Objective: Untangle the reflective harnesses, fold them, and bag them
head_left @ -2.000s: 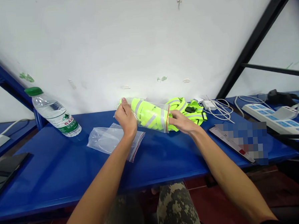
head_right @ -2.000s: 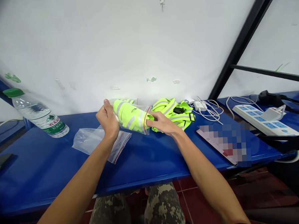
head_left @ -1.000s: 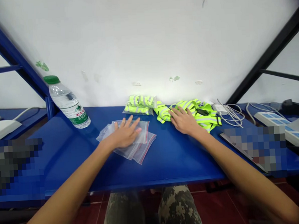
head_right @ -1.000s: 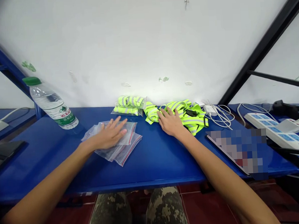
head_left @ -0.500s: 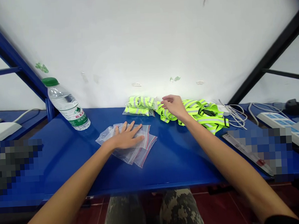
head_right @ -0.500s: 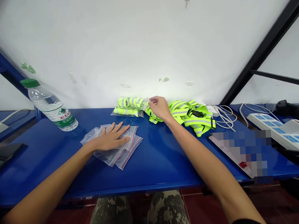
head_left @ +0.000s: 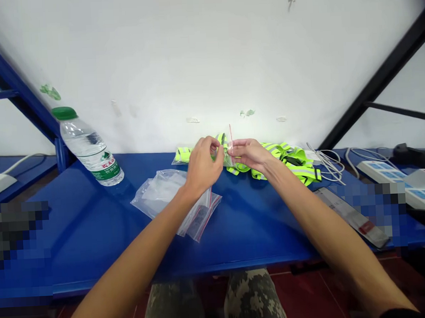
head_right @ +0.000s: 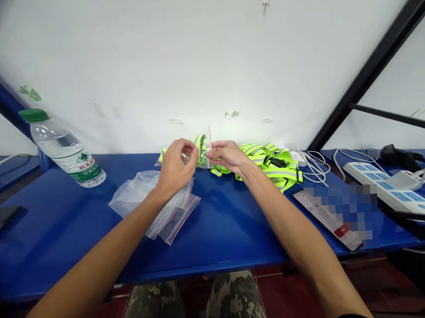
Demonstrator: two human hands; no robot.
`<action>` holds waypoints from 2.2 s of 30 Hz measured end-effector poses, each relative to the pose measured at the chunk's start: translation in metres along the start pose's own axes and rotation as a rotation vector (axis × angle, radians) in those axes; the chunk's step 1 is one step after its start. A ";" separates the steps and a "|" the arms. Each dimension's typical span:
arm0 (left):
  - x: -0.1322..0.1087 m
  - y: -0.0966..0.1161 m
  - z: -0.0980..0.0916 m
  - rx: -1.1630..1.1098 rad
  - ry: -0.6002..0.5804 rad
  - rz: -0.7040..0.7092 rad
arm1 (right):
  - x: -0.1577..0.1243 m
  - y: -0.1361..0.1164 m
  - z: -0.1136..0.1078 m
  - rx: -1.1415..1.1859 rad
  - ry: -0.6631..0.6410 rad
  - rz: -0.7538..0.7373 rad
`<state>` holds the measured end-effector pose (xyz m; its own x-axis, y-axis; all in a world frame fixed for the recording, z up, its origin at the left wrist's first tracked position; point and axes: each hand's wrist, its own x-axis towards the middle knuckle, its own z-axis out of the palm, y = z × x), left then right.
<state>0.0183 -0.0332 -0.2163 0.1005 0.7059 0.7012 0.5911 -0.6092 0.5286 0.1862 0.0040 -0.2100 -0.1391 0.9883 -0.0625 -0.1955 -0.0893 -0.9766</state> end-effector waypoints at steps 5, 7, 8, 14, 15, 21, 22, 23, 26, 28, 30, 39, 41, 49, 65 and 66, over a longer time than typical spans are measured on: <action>-0.016 0.004 0.023 -0.135 -0.193 -0.089 | -0.035 0.017 -0.018 -0.084 -0.201 -0.066; -0.023 0.004 0.025 -0.137 -0.235 -0.092 | -0.038 0.023 -0.016 -0.112 -0.207 -0.087; -0.026 0.003 0.024 -0.147 -0.257 -0.099 | -0.038 0.025 -0.014 -0.125 -0.201 -0.104; -0.027 0.000 0.021 -0.292 -0.334 -0.138 | -0.040 0.028 -0.010 -0.085 -0.184 -0.083; -0.027 -0.002 0.022 -0.314 -0.335 -0.149 | -0.040 0.028 -0.011 -0.067 -0.186 -0.064; -0.031 -0.007 0.030 -0.407 -0.362 -0.185 | -0.038 0.036 -0.019 0.098 -0.153 0.003; -0.032 -0.006 0.031 -0.398 -0.355 -0.183 | -0.037 0.037 -0.021 0.123 -0.157 0.021; -0.035 -0.004 0.032 -0.378 -0.342 -0.178 | -0.037 0.038 -0.023 0.141 -0.163 0.044; -0.044 0.001 0.037 -0.253 -0.307 -0.114 | -0.038 0.041 -0.033 0.128 -0.160 0.121; -0.050 0.002 0.040 -0.170 -0.325 -0.030 | -0.040 0.042 -0.039 0.075 -0.097 0.147; -0.055 0.003 0.045 -0.118 -0.357 0.026 | -0.042 0.045 -0.044 0.018 0.000 0.157; -0.060 -0.004 0.054 -0.083 -0.365 -0.015 | -0.039 0.057 -0.045 0.011 0.066 0.157; -0.059 -0.005 0.055 -0.095 -0.364 -0.005 | -0.039 0.058 -0.044 0.020 0.069 0.139; -0.037 -0.001 0.038 -0.265 -0.459 -0.067 | -0.044 0.054 -0.040 0.216 -0.063 0.010; -0.039 0.013 0.033 -0.162 0.023 -0.095 | -0.055 0.045 -0.025 0.157 0.128 -0.088; -0.040 0.012 0.033 -0.158 0.018 -0.089 | -0.055 0.046 -0.026 0.088 0.147 -0.137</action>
<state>0.0483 -0.0566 -0.2534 0.0380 0.7536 0.6562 0.4641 -0.5949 0.6563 0.2102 -0.0517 -0.2571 0.0363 0.9988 0.0339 -0.2875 0.0429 -0.9568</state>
